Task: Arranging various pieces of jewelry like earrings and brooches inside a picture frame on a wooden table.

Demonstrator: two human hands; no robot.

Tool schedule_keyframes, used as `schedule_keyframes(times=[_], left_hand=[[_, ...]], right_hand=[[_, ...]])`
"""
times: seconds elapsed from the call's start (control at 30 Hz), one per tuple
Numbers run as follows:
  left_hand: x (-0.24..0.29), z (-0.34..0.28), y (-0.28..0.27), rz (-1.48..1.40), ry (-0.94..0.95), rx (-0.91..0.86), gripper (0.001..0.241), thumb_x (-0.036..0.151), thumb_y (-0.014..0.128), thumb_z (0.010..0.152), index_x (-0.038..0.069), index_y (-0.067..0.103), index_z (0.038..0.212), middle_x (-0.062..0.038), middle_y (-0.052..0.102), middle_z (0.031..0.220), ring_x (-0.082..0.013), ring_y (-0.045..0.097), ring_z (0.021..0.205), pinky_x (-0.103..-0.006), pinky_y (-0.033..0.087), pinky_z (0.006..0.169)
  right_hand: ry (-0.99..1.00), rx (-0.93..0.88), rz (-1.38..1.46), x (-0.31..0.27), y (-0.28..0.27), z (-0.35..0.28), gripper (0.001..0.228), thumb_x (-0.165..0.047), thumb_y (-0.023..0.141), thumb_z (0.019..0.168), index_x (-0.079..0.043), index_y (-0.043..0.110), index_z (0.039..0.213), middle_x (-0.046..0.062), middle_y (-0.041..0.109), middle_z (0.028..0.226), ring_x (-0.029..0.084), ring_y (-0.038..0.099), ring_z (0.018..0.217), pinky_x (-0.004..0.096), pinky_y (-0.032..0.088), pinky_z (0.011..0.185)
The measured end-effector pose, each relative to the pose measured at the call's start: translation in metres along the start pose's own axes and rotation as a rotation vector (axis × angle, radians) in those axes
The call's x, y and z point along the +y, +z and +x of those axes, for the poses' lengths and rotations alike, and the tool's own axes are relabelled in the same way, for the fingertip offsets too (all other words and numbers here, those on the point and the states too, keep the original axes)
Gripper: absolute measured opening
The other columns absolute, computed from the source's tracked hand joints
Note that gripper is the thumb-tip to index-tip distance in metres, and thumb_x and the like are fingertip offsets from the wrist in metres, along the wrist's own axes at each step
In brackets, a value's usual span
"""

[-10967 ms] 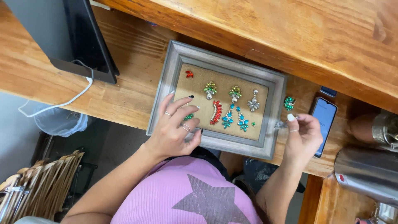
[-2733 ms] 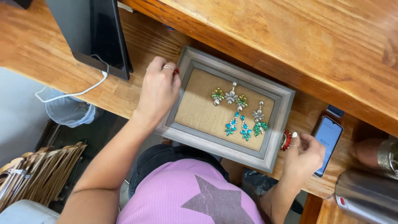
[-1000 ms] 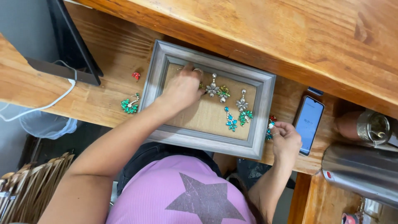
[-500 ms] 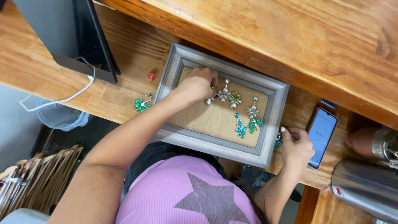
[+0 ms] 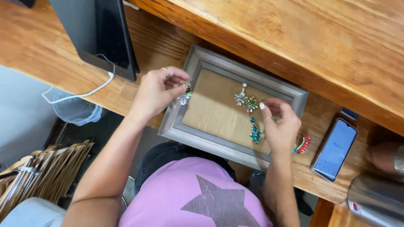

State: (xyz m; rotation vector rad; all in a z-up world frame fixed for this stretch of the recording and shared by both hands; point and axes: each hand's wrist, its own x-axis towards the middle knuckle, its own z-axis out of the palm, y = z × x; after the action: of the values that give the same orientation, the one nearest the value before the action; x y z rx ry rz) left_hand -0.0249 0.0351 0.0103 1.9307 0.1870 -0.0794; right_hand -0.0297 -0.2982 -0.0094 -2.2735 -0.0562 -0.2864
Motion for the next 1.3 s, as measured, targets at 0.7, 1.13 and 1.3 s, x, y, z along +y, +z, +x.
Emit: schedule_keyframes(times=[0.7, 1.13, 1.3], left_hand=[[-0.076, 0.004, 0.005, 0.430, 0.119, 0.267, 0.013, 0.008, 0.074, 0.090, 0.011, 0.074, 0.103, -0.010, 0.067, 0.090, -0.0312, 0.074, 0.086, -0.0424, 0.062, 0.077], [-0.023, -0.031, 0.028, 0.487, 0.592, 0.395, 0.018, 0.010, 0.079, 0.084, 0.014, 0.073, 0.100, -0.004, 0.062, 0.108, -0.0301, 0.059, 0.115, -0.0410, 0.050, 0.100], [-0.019, -0.032, 0.058, 0.433, 0.687, 0.197, 0.021, 0.009, 0.077, 0.084, 0.014, 0.073, 0.104, -0.005, 0.064, 0.109, -0.0323, 0.061, 0.115, -0.0432, 0.052, 0.096]], right_hand=[[0.075, -0.260, -0.418, 0.057, 0.089, 0.070, 0.011, -0.029, 0.075, 0.091, -0.023, 0.074, 0.100, 0.001, 0.071, 0.092, 0.029, 0.067, 0.099, 0.044, 0.050, 0.091], [0.187, -0.221, 0.114, 0.019, 0.045, 0.045, 0.013, -0.014, 0.079, 0.091, -0.018, 0.075, 0.103, -0.002, 0.072, 0.089, 0.009, 0.070, 0.078, 0.026, 0.056, 0.075], [0.236, -0.105, 0.479, 0.003, -0.014, 0.016, 0.019, -0.006, 0.076, 0.093, -0.003, 0.070, 0.111, 0.006, 0.067, 0.095, 0.012, 0.065, 0.084, 0.024, 0.058, 0.079]])
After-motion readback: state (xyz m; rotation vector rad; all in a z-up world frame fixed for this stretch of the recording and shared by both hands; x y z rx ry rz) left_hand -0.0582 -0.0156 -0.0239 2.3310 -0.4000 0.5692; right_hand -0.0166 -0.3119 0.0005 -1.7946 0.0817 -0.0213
